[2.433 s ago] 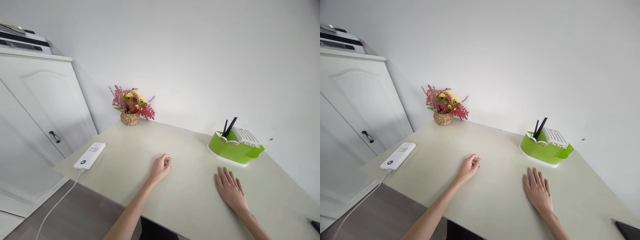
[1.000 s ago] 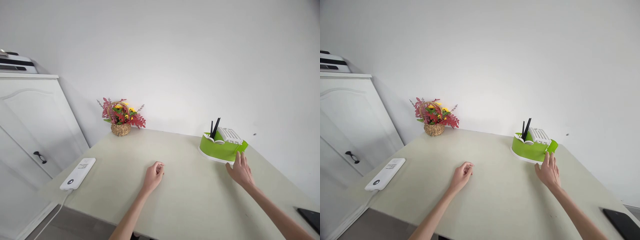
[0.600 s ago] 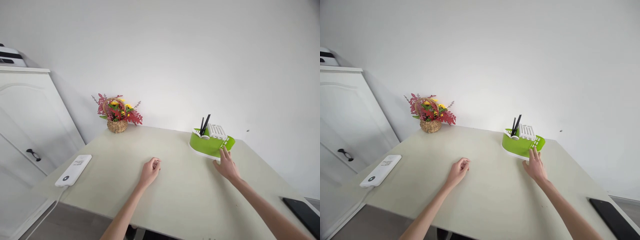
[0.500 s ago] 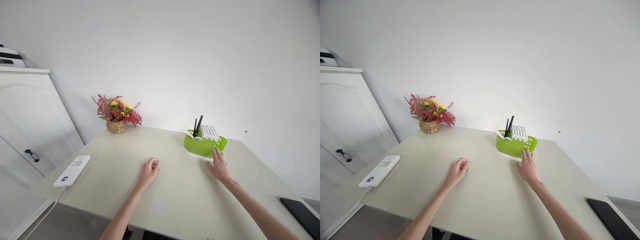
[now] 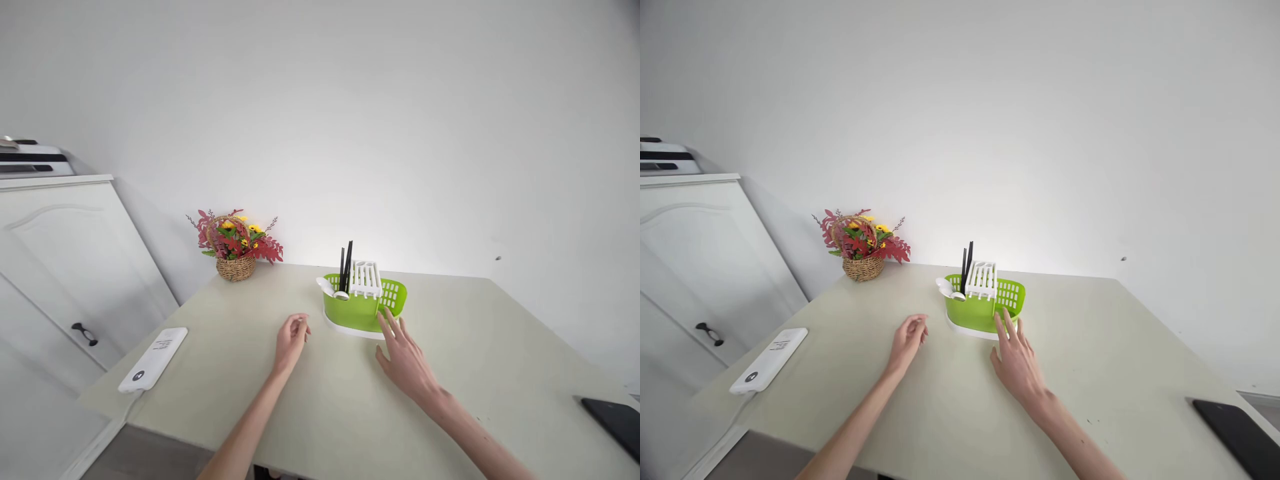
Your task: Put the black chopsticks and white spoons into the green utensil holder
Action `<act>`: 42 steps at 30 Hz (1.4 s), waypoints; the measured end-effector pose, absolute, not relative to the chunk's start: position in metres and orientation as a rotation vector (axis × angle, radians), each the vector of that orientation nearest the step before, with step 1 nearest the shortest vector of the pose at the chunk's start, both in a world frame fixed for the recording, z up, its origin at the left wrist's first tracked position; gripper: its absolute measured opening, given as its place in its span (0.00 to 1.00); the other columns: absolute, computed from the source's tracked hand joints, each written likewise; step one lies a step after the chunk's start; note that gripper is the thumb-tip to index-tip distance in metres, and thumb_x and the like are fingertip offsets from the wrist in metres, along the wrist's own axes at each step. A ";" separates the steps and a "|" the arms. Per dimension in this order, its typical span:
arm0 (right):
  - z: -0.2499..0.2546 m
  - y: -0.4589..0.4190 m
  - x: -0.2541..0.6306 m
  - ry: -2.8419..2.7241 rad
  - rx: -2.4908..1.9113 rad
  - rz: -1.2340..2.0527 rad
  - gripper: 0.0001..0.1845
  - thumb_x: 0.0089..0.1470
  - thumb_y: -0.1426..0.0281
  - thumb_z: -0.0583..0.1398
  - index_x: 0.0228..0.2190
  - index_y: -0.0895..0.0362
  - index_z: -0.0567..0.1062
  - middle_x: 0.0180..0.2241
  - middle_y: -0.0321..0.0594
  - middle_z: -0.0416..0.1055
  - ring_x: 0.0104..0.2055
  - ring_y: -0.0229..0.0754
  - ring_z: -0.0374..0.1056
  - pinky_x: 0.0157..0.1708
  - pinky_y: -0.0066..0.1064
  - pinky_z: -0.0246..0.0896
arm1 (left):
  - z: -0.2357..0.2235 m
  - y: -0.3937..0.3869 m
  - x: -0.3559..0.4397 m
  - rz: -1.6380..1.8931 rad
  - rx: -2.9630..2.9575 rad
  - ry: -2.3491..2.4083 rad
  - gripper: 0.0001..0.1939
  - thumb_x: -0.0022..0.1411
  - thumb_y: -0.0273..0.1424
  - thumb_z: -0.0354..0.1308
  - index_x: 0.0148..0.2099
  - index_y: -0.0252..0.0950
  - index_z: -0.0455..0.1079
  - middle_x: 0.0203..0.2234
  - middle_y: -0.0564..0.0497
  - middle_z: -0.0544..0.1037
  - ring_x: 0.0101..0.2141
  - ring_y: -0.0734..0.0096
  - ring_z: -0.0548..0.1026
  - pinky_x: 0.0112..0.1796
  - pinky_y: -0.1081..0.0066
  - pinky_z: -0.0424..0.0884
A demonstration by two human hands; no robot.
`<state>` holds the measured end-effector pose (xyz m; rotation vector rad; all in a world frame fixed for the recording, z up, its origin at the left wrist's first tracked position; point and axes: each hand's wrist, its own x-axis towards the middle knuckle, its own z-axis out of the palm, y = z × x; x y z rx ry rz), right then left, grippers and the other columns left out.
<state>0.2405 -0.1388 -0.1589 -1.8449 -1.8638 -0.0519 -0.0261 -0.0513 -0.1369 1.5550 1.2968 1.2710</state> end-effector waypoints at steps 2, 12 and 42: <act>-0.158 -0.155 0.247 -1.872 -1.738 -0.026 0.40 0.65 0.69 0.48 0.74 0.47 0.41 0.75 0.44 0.41 0.69 0.58 0.58 0.55 0.49 0.70 | -0.112 -0.033 -0.022 1.376 1.568 1.412 0.19 0.66 0.48 0.54 0.44 0.36 0.70 0.30 0.49 0.79 0.31 0.66 0.77 0.32 0.71 0.71; -0.198 -0.212 0.297 -1.619 -1.746 0.208 0.34 0.66 0.63 0.49 0.70 0.45 0.50 0.73 0.44 0.49 0.62 0.50 0.67 0.57 0.43 0.70 | -0.009 0.083 0.087 1.015 1.800 1.350 0.28 0.48 0.49 0.74 0.42 0.36 0.72 0.41 0.38 0.84 0.46 0.51 0.80 0.43 0.67 0.72; -0.228 -0.206 0.309 -1.686 -1.763 0.166 0.22 0.66 0.59 0.50 0.60 0.47 0.63 0.66 0.41 0.62 0.62 0.51 0.66 0.59 0.47 0.64 | 0.016 0.066 -0.143 0.643 1.361 1.472 0.15 0.56 0.35 0.74 0.34 0.30 0.73 0.31 0.37 0.85 0.34 0.55 0.86 0.42 0.62 0.82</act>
